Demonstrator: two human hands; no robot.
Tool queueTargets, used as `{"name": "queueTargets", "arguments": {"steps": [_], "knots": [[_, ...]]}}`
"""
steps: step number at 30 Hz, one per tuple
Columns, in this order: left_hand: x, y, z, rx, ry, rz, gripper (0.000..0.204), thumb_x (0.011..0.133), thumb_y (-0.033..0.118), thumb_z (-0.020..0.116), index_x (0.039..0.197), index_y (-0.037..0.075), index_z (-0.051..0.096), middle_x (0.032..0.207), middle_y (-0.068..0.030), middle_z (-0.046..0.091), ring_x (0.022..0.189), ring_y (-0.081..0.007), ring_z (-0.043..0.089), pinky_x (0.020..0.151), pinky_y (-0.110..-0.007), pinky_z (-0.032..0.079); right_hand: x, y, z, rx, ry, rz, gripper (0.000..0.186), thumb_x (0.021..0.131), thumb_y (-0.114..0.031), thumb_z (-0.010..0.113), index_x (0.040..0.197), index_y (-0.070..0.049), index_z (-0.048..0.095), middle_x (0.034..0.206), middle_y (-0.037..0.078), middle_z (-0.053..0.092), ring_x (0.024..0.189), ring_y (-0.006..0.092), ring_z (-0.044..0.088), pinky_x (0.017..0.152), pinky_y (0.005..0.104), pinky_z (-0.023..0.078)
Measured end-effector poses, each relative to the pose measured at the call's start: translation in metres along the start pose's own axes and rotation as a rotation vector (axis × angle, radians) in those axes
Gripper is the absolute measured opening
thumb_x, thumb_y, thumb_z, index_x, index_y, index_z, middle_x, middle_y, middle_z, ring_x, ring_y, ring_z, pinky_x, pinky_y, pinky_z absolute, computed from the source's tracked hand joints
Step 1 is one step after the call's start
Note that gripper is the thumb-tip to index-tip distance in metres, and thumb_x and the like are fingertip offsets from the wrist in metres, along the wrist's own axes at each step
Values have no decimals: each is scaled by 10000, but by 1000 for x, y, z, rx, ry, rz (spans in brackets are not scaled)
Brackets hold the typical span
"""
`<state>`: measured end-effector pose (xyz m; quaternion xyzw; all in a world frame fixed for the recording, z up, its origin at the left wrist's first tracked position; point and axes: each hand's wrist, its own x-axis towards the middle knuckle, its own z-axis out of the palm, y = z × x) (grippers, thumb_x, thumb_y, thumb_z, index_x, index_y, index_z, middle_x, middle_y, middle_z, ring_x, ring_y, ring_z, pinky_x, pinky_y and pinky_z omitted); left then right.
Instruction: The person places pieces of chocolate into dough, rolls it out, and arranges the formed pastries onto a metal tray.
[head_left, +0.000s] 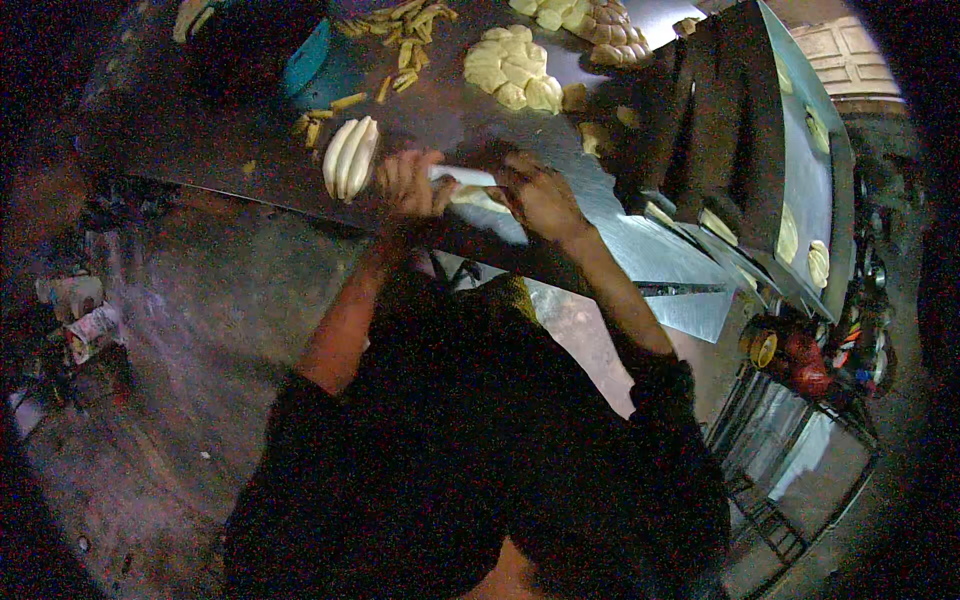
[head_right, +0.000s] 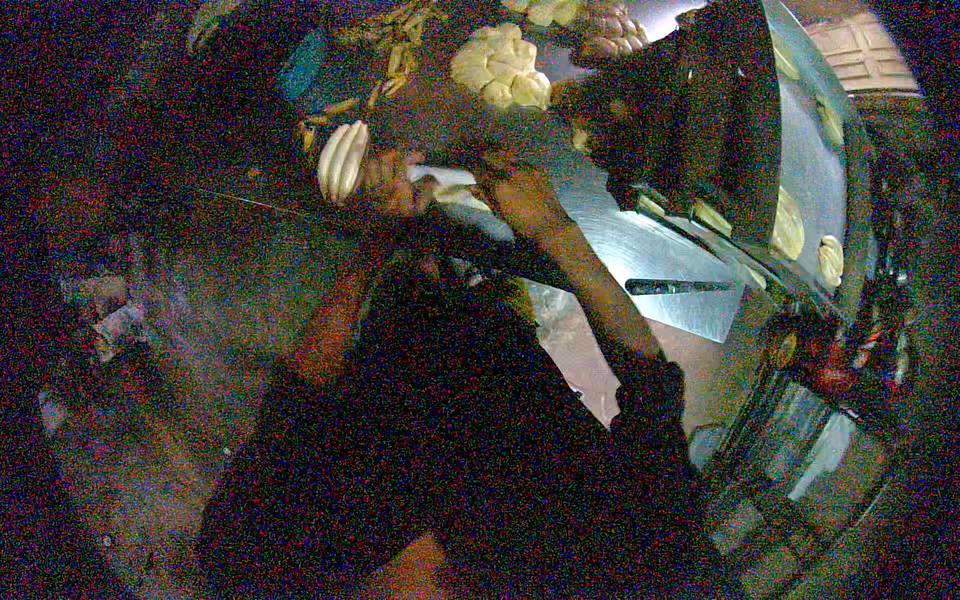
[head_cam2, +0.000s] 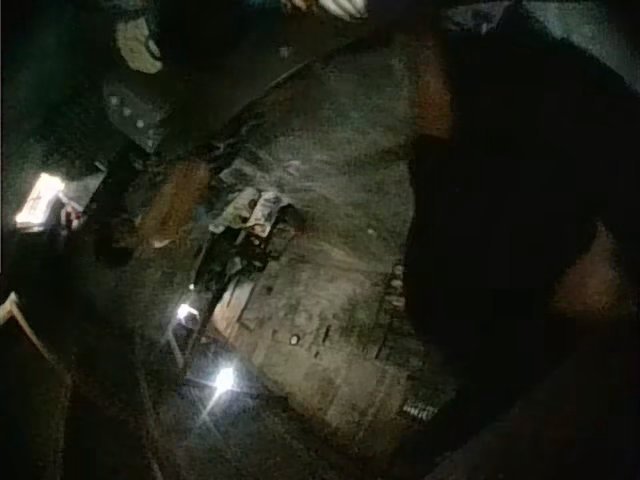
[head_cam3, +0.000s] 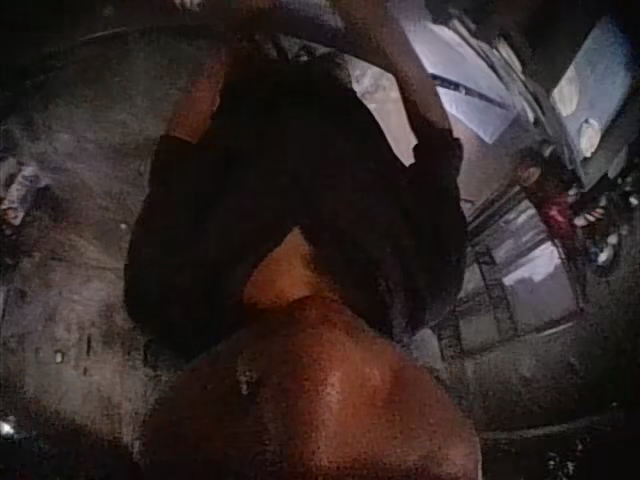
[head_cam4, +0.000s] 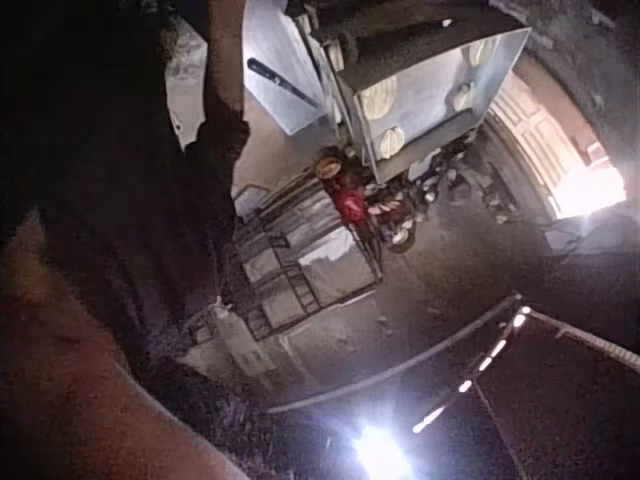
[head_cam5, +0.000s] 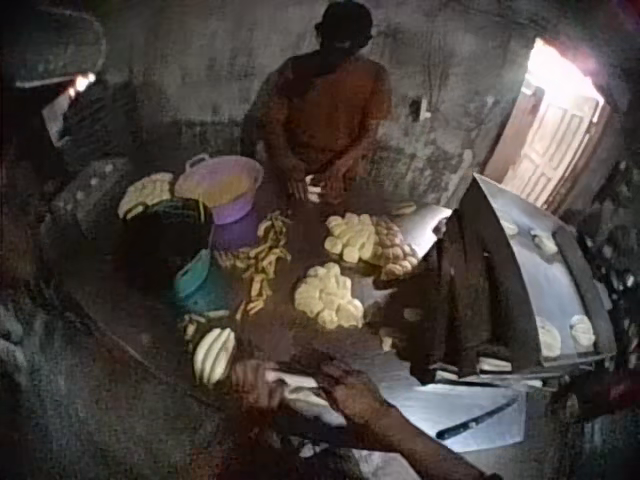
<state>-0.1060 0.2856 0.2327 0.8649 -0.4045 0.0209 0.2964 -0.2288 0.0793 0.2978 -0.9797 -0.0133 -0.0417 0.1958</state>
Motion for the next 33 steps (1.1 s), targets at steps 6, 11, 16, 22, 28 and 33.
{"name": "queueTargets", "arguments": {"steps": [6,11,16,22,28,33], "knots": [[10,-9,39,149,17,31,355,958,333,569,1153,38,601,1187,-183,607,1171,-396,547,946,-552,440,37,40,45,-692,-143,-229,621,1030,-394,400,1569,-119,260,1651,138,167,1522,342,148,1195,616,95],[64,-29,57,305,207,26,373,956,364,589,1113,26,603,1148,-176,626,1123,-351,585,913,-554,456,101,60,62,-410,262,237,634,1043,-421,347,1570,-83,248,1644,222,105,1515,419,114,1168,663,46],[65,-48,35,224,108,481,389,972,407,561,1118,48,588,1135,-163,600,1120,-322,570,897,-539,465,121,72,54,-482,353,367,663,1012,-485,397,1578,-170,258,1635,248,116,1498,453,155,1154,684,29],[71,-53,26,96,59,902,456,972,418,567,1170,7,564,1162,-160,561,1157,-324,522,999,-480,419,4,-24,3,113,47,392,600,827,-141,737,1392,-114,535,1376,107,598,1201,331,614,961,390,541],[98,-13,62,27,-95,611,347,961,347,554,1089,29,604,1078,-167,585,1058,-334,559,882,-532,433,-13,13,67,-329,141,721,634,1037,-388,326,1580,-78,218,1651,144,175,1528,371,97,1175,667,-26],[151,10,73,-62,-223,446,280,953,347,567,942,78,643,952,-111,611,938,-301,589,759,-496,426,-51,130,135,-634,150,1091,675,966,-479,456,1514,-92,384,1572,238,298,1443,419,308,1096,758,64]]}}
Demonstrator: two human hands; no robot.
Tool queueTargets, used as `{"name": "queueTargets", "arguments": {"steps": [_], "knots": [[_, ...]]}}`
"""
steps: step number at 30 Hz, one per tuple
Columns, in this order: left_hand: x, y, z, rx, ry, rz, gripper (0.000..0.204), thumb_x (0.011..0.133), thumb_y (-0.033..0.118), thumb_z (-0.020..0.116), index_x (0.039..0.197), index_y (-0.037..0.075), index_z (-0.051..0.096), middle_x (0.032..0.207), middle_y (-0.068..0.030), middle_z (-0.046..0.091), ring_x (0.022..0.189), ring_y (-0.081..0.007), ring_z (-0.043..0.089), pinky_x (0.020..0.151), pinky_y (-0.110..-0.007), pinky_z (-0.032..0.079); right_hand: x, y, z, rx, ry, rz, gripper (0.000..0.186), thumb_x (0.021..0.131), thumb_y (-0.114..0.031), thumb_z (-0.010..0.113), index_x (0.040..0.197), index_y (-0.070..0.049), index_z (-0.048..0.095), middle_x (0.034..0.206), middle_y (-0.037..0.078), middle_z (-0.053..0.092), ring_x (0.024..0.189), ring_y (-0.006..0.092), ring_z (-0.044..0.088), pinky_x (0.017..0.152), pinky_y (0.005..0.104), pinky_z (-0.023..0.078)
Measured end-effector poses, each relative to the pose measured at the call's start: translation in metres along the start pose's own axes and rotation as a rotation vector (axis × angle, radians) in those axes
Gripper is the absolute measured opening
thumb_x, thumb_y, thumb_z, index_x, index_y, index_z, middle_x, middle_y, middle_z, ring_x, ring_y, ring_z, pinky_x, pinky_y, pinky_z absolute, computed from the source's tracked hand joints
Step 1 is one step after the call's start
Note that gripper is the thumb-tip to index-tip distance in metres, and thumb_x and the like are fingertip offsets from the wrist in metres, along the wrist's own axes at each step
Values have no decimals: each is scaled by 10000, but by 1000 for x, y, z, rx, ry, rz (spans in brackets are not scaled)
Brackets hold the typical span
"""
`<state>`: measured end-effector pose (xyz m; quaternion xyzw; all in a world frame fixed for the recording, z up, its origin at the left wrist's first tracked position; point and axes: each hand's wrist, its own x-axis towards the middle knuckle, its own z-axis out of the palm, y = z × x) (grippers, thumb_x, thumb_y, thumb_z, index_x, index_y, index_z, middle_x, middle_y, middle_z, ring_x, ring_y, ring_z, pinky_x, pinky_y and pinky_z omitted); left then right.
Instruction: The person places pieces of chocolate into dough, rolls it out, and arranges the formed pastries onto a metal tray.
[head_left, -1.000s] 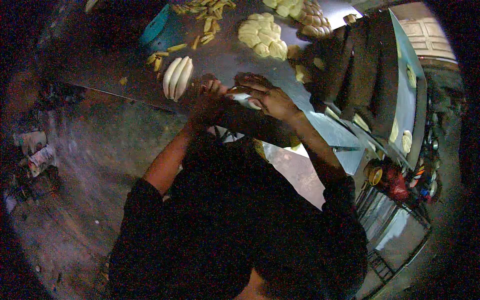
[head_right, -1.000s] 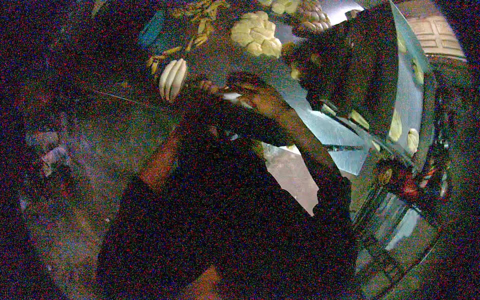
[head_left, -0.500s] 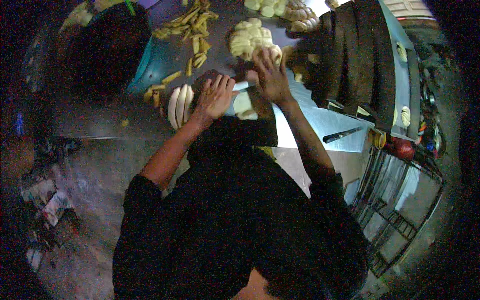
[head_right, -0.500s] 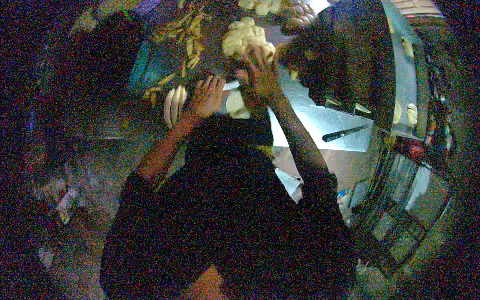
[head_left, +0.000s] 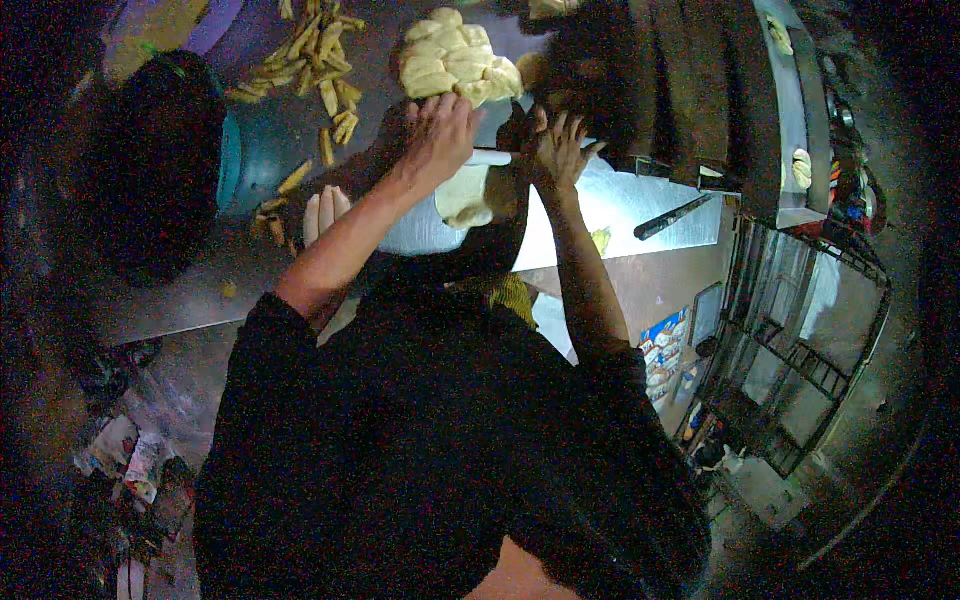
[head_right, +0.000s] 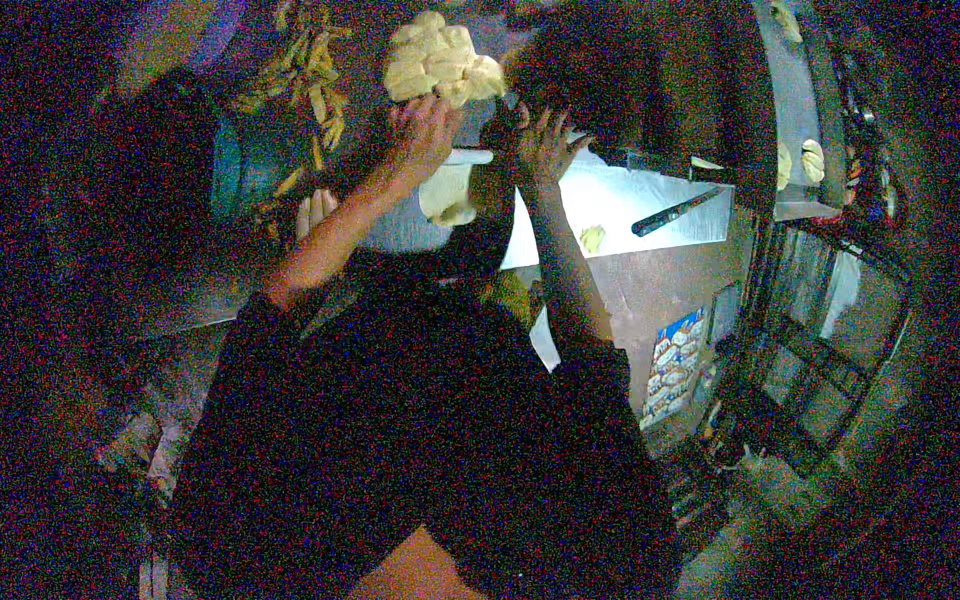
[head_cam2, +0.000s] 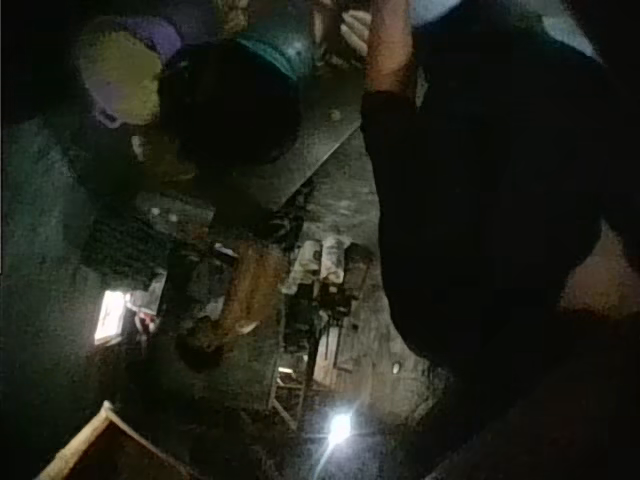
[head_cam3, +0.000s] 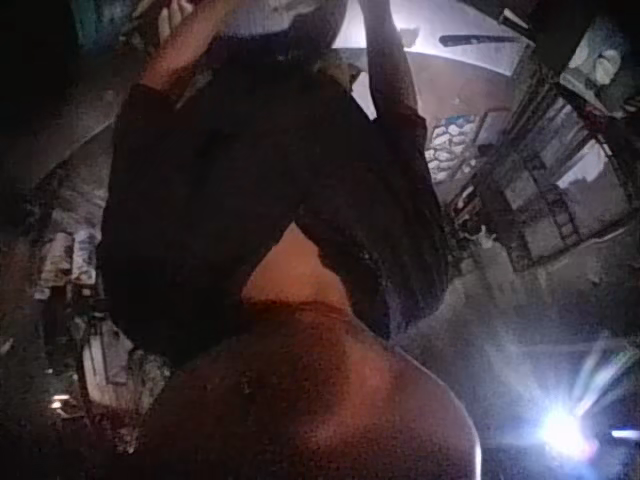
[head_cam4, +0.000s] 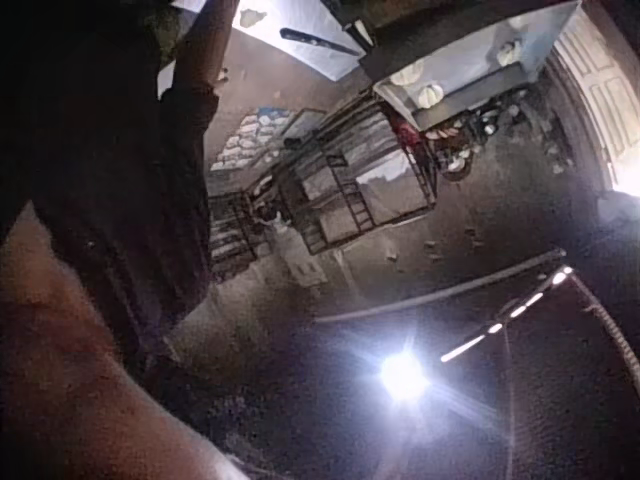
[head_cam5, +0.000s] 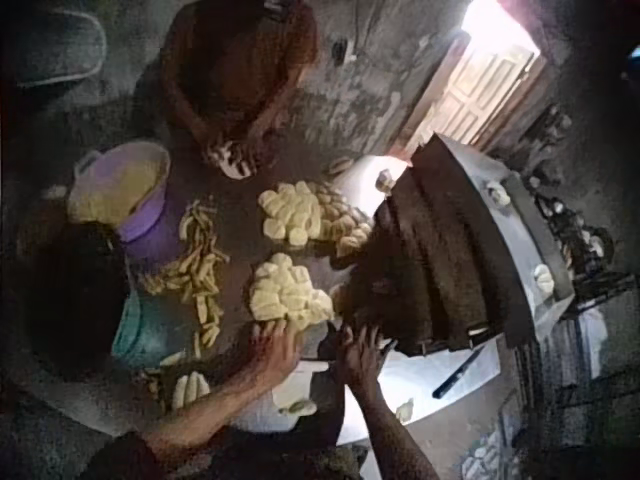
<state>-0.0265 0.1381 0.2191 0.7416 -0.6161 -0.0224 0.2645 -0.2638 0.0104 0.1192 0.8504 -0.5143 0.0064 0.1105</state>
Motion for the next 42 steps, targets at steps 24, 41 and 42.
{"name": "queueTargets", "arguments": {"steps": [24,41,42], "knots": [[-177,98,-33,379,150,-322,587,963,339,585,1365,-79,487,1477,-251,444,1416,-392,374,1197,-502,251,-88,-39,-121,479,-4,-419,745,957,-420,409,1595,-102,192,1658,190,106,1529,402,63,1158,651,-64],[-72,0,25,486,468,-431,346,931,268,606,1153,4,580,1170,-221,619,1052,-346,615,945,-502,443,27,-76,-102,416,132,-336,759,1007,-426,341,1569,23,100,1615,266,182,1472,453,234,1156,598,248],[-60,-10,23,498,461,-419,350,925,268,607,1152,4,583,1159,-220,617,1046,-343,615,929,-494,453,39,-82,-108,459,121,-291,759,1002,-405,359,1568,23,91,1589,275,236,1426,458,308,1110,587,315]]}}
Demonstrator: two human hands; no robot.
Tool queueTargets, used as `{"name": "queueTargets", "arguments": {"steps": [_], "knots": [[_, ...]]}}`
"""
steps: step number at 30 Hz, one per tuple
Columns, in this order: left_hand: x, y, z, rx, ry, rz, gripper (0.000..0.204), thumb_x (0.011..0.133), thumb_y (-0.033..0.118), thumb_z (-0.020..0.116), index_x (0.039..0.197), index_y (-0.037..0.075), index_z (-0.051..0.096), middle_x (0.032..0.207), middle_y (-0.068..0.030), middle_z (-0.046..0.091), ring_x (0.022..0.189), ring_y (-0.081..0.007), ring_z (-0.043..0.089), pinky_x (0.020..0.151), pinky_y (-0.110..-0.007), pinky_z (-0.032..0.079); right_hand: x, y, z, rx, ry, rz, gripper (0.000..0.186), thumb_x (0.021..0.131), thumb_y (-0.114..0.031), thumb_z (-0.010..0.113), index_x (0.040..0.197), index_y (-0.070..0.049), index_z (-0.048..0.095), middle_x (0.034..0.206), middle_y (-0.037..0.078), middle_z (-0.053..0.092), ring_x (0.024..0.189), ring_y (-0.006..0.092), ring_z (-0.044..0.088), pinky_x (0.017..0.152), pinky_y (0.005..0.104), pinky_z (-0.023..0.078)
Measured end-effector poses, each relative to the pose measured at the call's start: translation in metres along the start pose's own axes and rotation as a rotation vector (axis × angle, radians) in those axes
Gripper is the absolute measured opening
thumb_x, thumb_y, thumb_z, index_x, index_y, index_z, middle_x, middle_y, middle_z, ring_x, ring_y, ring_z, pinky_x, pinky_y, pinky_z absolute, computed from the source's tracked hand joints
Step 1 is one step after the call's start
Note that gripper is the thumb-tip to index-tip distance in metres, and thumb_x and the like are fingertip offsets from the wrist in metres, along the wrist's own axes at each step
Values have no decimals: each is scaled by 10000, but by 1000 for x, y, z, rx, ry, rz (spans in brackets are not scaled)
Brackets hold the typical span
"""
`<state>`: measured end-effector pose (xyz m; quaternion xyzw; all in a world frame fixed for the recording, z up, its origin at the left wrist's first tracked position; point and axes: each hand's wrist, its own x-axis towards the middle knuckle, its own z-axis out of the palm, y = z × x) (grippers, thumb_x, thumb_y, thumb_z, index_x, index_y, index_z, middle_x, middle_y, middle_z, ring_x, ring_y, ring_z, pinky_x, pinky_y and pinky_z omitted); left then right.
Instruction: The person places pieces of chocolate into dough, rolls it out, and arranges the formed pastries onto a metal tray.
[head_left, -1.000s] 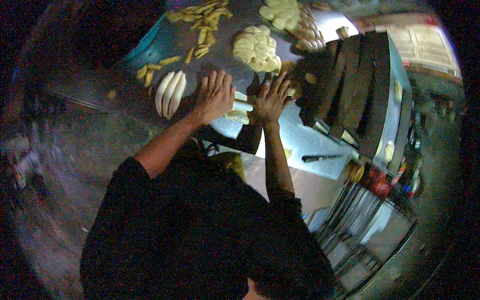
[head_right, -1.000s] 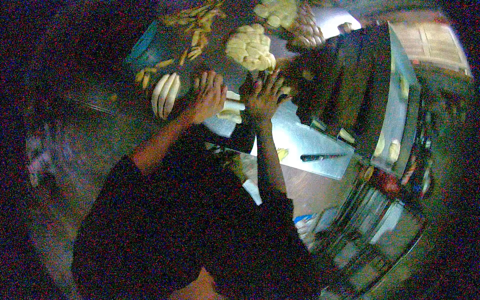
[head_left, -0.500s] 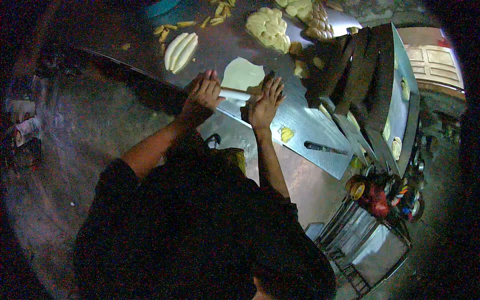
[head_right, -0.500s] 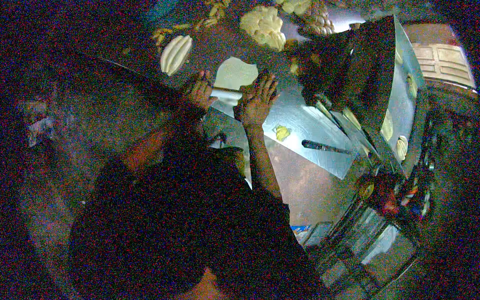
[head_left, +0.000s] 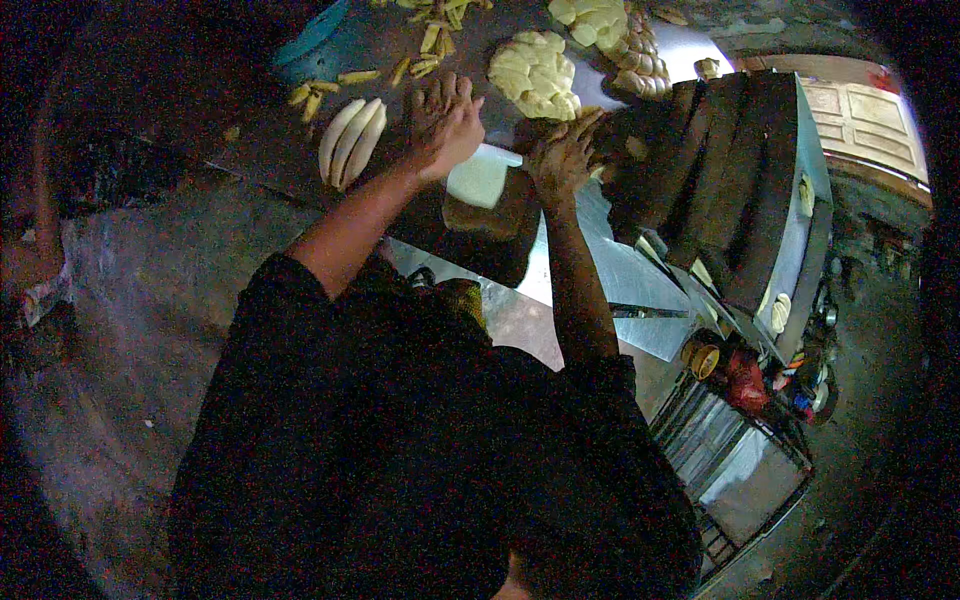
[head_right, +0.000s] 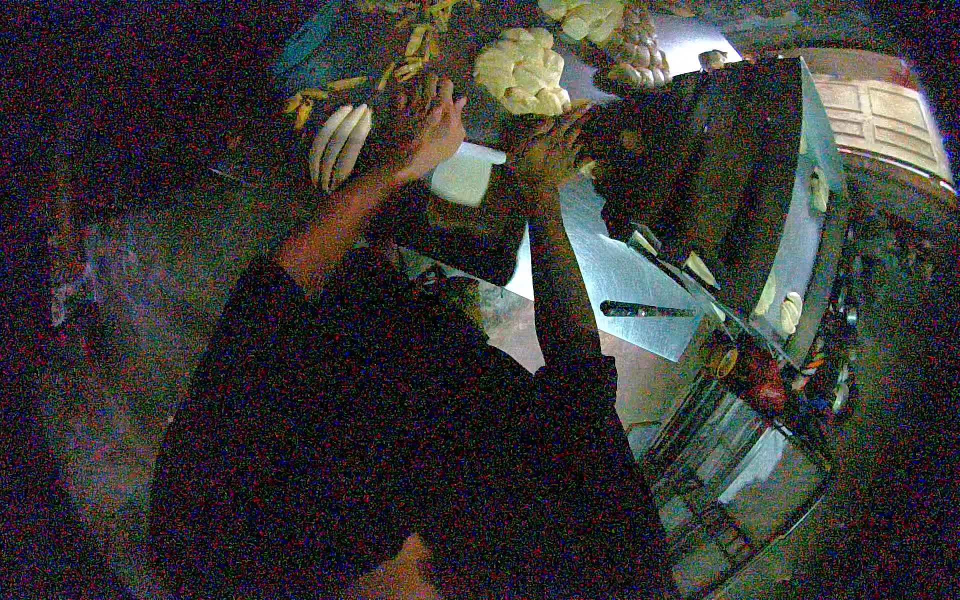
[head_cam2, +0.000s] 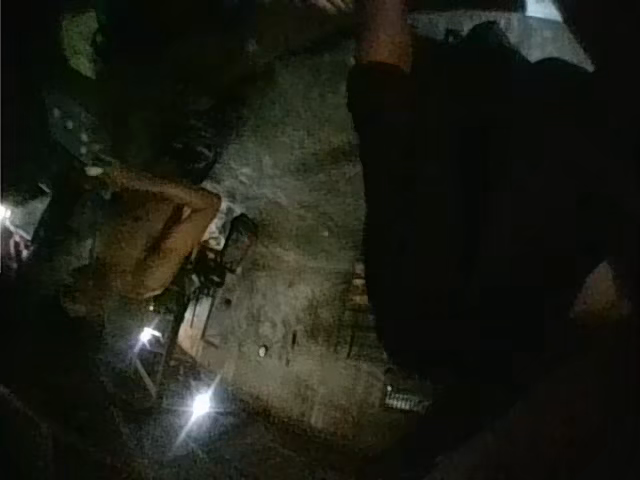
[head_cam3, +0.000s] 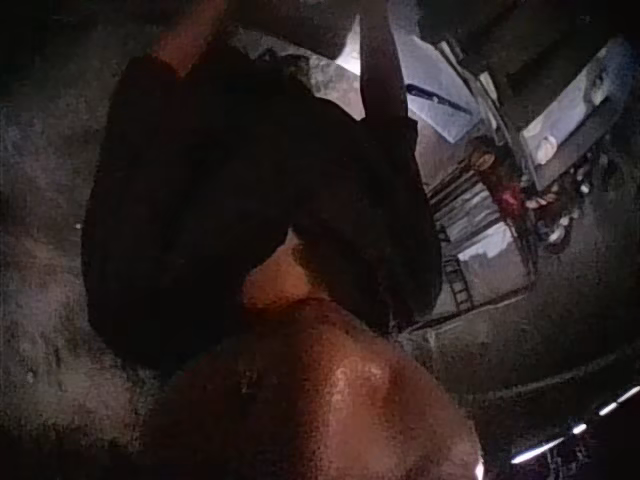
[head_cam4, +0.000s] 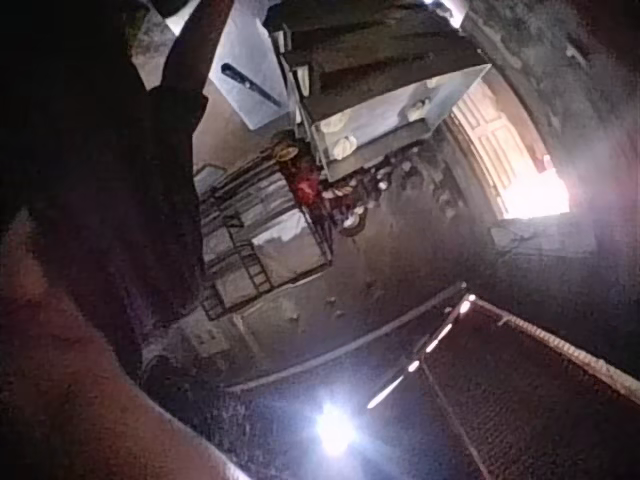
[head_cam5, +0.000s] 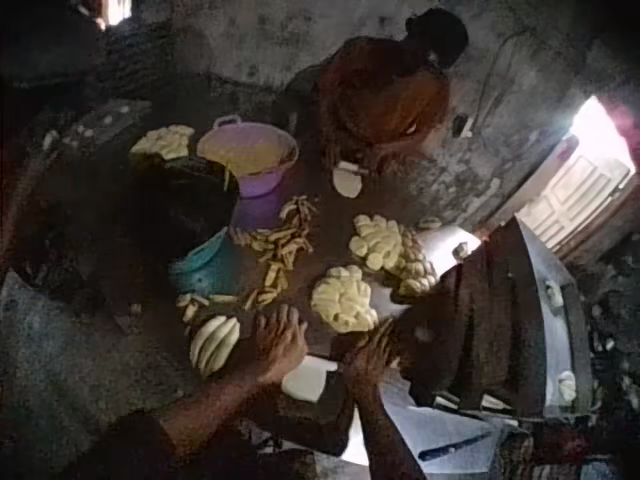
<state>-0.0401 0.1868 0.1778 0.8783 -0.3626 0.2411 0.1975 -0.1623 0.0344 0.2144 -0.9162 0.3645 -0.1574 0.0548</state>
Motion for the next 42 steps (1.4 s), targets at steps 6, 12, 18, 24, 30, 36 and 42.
{"name": "queueTargets", "arguments": {"steps": [6,12,18,24,30,36,42], "knots": [[18,-6,18,-199,-62,118,304,942,293,588,1096,36,639,1056,-142,636,987,-314,611,878,-488,477,44,-27,-8,-11,62,317,714,1007,-323,402,1567,11,109,1502,310,372,1217,495,520,968,542,482],[-24,-3,4,-425,-71,136,274,955,339,588,1005,86,678,1026,-92,656,993,-299,600,935,-523,423,29,20,11,473,134,-45,677,1047,-418,301,1581,-34,142,1633,251,112,1477,448,211,1170,570,211],[-42,13,-64,-89,-109,40,399,961,326,557,1197,14,629,1263,-192,614,1206,-374,535,1044,-536,366,-51,8,-4,8,-109,-38,663,1022,-361,322,1595,-83,138,1656,203,75,1532,375,67,1187,617,0],[-38,13,-84,-123,-161,8,605,965,297,523,1416,-98,441,1445,-293,456,1351,-465,417,1147,-580,270,-71,-10,-11,47,37,-19,677,1009,-385,322,1596,-86,165,1660,184,97,1521,410,101,1149,675,-34],[-106,7,-120,-130,-155,149,572,940,249,593,1355,-130,486,1481,-293,426,1423,-437,352,1186,-554,239,-143,-12,-38,-20,-140,-75,649,1002,-330,288,1585,-60,201,1652,198,133,1524,406,95,1160,652,-26],[-112,-9,-142,-3,-517,343,450,934,406,608,1124,-1,625,1323,-197,572,1339,-347,467,1104,-507,349,-153,0,-42,500,-134,-165,635,1009,-276,371,1567,-17,215,1645,217,126,1518,420,88,1198,604,71],[-83,-36,-79,-24,40,526,383,964,360,591,1107,5,609,1215,-187,605,1088,-344,602,972,-488,437,-116,-4,-45,252,-175,-352,648,1031,-303,309,1575,3,132,1643,232,99,1519,426,64,1211,571,46]]}}
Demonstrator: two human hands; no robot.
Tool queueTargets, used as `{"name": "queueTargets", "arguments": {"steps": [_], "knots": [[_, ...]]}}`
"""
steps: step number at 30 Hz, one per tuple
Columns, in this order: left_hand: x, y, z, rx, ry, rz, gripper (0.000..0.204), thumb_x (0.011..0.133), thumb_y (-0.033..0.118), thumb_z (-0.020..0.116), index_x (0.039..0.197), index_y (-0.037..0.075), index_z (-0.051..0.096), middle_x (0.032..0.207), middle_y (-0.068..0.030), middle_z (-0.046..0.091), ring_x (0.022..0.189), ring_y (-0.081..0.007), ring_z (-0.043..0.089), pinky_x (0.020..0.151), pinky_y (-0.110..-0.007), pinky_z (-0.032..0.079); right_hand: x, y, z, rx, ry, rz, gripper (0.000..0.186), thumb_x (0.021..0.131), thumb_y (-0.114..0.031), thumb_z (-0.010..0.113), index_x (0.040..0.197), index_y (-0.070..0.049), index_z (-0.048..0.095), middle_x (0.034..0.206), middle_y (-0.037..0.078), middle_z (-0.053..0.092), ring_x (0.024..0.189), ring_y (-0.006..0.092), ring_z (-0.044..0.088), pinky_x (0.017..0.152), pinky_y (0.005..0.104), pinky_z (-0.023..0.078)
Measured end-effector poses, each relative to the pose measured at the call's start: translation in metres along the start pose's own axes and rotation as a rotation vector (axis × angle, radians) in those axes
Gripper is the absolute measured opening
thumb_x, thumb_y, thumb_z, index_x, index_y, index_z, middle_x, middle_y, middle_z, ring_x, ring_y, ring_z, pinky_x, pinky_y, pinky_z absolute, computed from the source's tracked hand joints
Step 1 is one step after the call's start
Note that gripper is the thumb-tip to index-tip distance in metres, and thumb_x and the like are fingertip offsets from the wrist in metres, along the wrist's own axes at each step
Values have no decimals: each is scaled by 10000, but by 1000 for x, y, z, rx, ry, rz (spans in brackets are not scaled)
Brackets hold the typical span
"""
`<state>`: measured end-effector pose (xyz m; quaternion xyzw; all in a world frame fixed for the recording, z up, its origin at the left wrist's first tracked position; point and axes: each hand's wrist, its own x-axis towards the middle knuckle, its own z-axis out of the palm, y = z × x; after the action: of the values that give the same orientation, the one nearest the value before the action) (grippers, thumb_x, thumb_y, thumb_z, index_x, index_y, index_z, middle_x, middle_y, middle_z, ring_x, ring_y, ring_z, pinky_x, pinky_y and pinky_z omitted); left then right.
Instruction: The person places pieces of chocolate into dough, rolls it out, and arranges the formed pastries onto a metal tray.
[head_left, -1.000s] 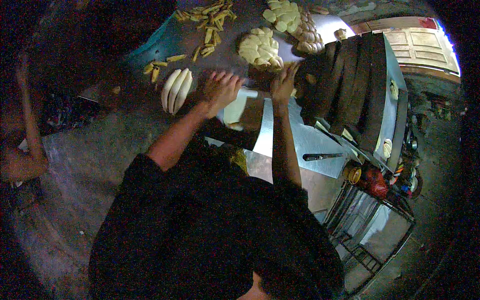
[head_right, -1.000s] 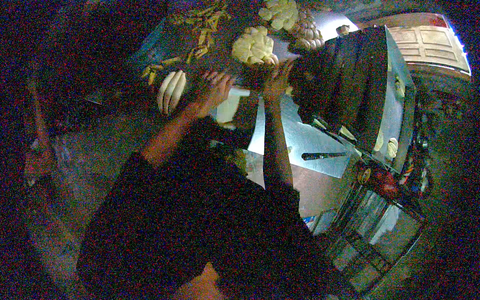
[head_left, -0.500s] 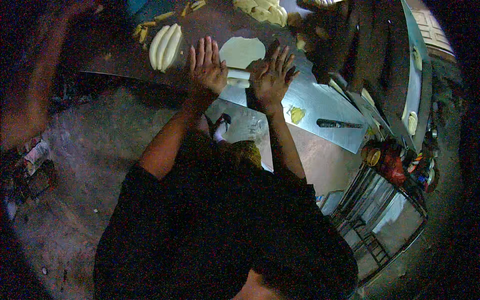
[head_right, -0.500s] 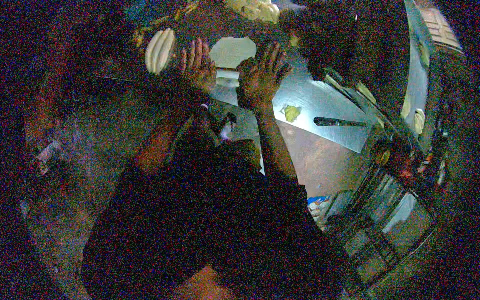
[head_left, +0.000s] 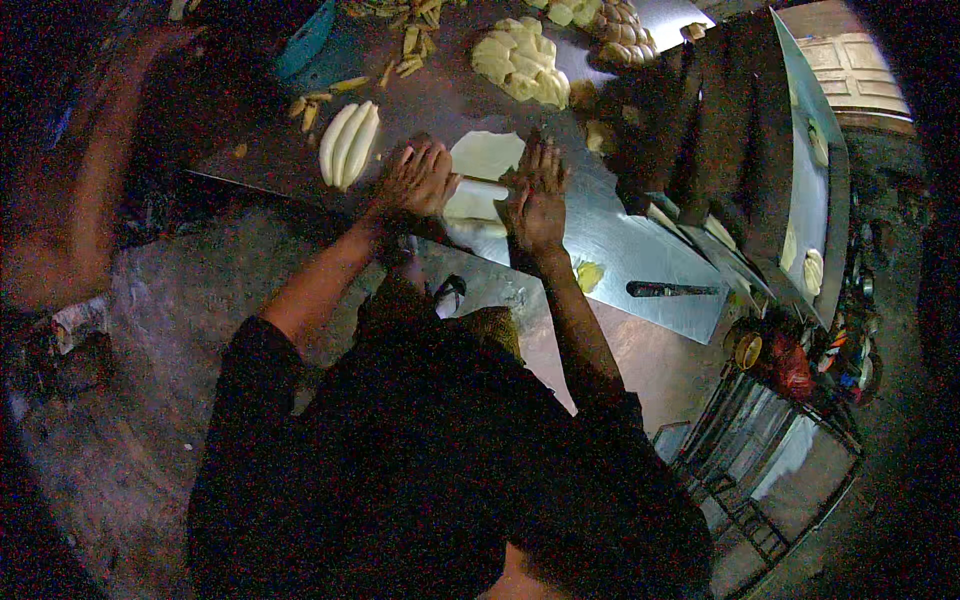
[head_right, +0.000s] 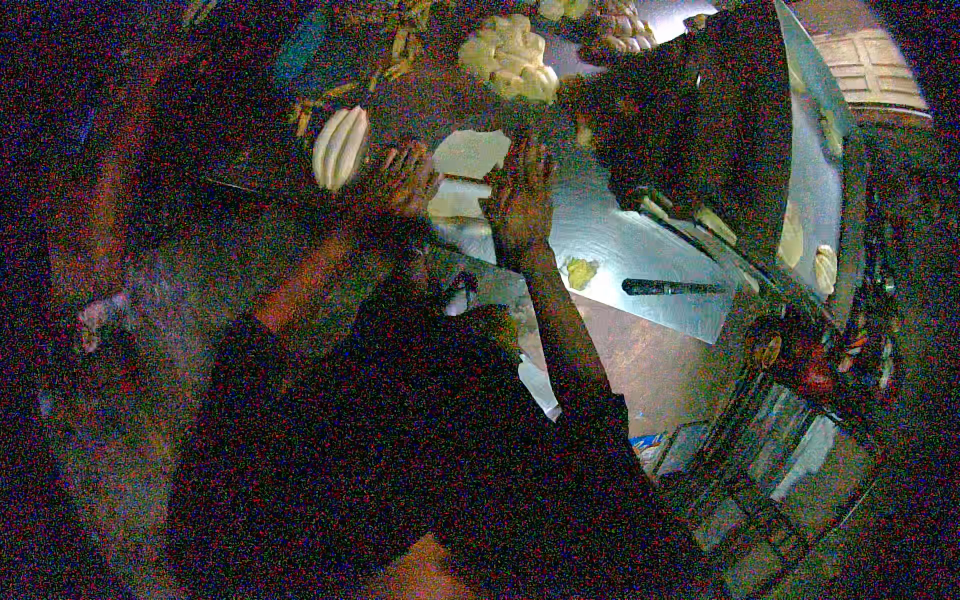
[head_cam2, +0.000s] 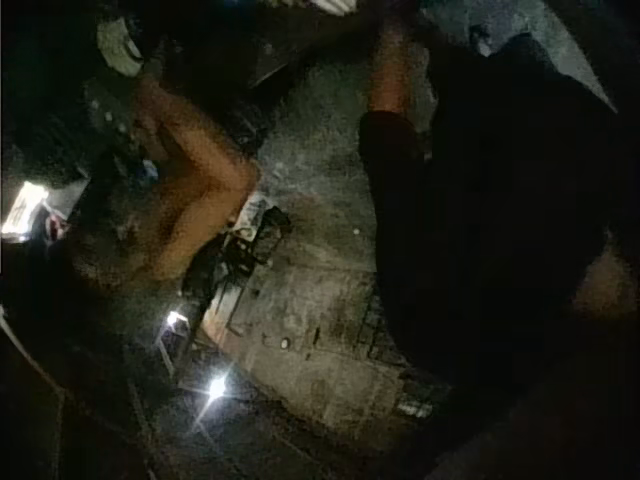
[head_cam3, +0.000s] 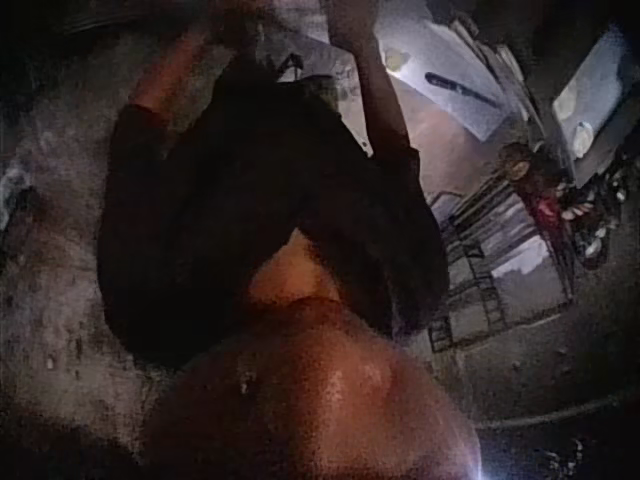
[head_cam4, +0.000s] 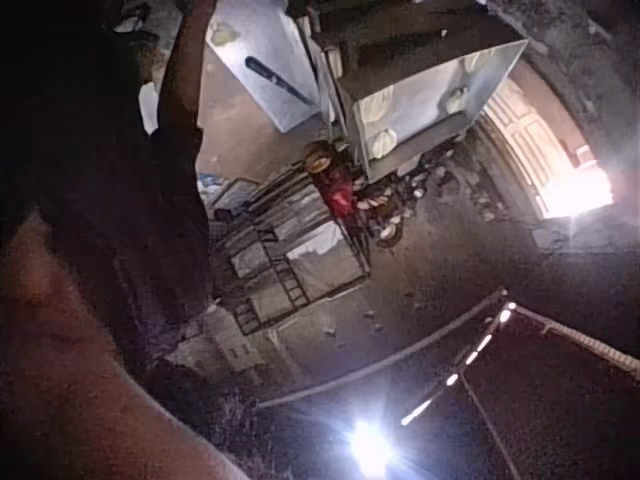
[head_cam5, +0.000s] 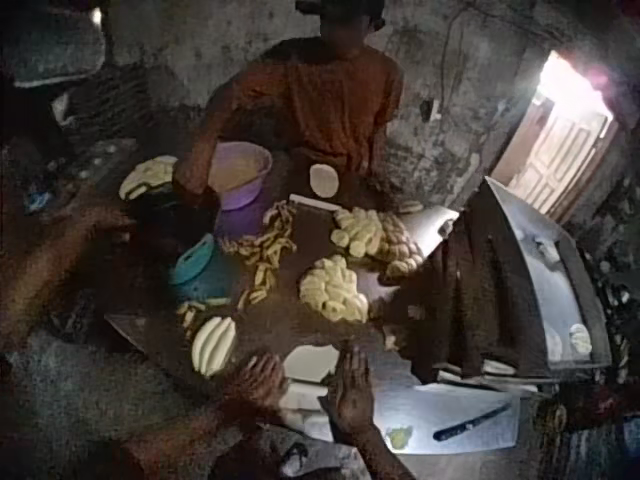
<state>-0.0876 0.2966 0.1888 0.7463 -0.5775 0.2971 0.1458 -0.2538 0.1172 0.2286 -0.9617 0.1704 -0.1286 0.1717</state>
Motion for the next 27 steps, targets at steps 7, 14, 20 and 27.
{"name": "queueTargets", "arguments": {"steps": [7,14,20,27], "knots": [[95,-11,96,-130,-243,-521,508,993,309,510,1320,-79,492,1363,-281,504,1224,-429,505,1047,-600,332,117,40,13,-9,222,377,691,1027,-312,324,1554,58,73,1626,270,113,1482,464,175,1199,512,205],[128,-41,163,-405,30,-769,383,994,318,529,1195,-7,503,1207,-236,535,1171,-430,481,1010,-571,353,136,45,-32,260,172,291,477,986,-267,556,1396,-32,495,1307,230,590,1147,373,615,946,462,505],[46,-7,48,-1134,-50,-631,257,972,236,614,1094,34,510,1004,-160,560,915,-320,569,856,-420,458,90,69,22,-216,89,-284,355,913,-236,641,1232,-83,624,1175,156,637,1087,386,622,926,442,500],[5,17,-21,-799,-307,-148,233,870,162,702,1052,76,585,1098,-115,591,1030,-281,573,867,-443,455,105,137,6,235,-62,725,383,939,-216,578,1315,-159,536,1102,181,632,1005,406,633,812,513,517]]}}
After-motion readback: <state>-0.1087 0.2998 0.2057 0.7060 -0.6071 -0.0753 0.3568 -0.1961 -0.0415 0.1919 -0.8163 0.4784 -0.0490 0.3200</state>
